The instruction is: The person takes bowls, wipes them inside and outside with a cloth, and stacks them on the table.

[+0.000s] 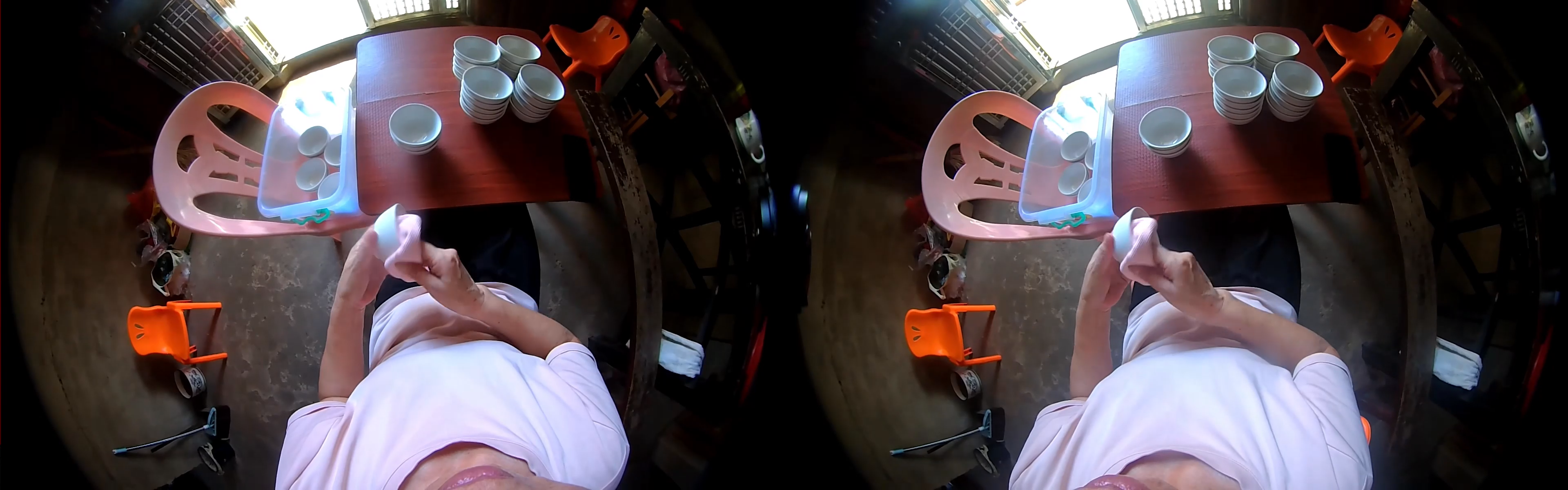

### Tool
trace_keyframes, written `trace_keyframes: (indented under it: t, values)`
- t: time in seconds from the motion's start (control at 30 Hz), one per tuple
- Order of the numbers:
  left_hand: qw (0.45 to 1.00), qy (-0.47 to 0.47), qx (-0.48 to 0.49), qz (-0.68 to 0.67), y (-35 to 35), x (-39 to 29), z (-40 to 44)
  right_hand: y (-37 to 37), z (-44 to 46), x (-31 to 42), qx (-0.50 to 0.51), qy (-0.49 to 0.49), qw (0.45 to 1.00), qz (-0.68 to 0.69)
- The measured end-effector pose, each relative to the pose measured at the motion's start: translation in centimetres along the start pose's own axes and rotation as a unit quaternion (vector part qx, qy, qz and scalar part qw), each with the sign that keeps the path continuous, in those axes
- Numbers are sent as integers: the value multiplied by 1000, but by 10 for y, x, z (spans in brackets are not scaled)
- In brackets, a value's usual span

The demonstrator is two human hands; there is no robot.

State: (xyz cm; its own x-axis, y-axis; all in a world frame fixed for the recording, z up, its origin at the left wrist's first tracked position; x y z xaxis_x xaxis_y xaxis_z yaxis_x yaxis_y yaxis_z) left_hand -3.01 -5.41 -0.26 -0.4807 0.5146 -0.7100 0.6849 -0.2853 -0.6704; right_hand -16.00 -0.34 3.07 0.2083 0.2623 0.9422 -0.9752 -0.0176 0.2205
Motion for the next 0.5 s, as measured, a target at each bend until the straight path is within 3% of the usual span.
trace_keyframes:
  t: [0.07, 0.13, 0.2, 0.27, 0.33, 0.37, 0.4, 0.43, 0.5]
  values:
    - [995, -43, 34, 80, -21, -15, -5, 8, 5, -6, -30, -98, 989, 103]
    - [985, -119, 71, 101, -29, -24, -4, 11, 15, -6, -14, -130, 955, 266]
    - [962, -212, 105, 138, -37, -30, -5, 13, 20, -4, -2, -114, 961, 250]
    - [974, -208, 72, -44, -31, -34, -5, 17, 19, 14, -20, -61, 986, 154]
    - [979, -81, 50, -180, -18, -26, 1, 14, 14, 23, 8, -6, 998, 65]
    - [990, -33, 1, -136, -13, -16, -1, 8, 10, 21, 19, 31, 999, -16]
    - [997, -5, 41, -70, -16, -9, -3, 0, 6, 20, 31, 68, 993, -96]
    - [996, -2, 60, -69, -11, -7, -1, -6, 2, 21, 5, 87, 992, -91]
    - [997, -40, 59, -6, -16, -13, -3, -1, 2, 14, -8, -45, 998, 36]
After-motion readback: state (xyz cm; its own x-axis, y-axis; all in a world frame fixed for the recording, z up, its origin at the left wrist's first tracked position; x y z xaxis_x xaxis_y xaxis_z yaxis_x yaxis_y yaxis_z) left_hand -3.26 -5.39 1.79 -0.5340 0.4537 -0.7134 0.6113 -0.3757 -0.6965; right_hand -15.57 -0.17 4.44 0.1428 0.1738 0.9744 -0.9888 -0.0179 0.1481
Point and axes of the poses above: each hand's wrist, its own z-axis towards the middle knuckle, its own y-axis out of the back of the hand, x = y × z, the point moved 6 cm from there along z, towards the middle knuckle, and after that the axes turned 6 degrees about -z, right-handed, at the moved point
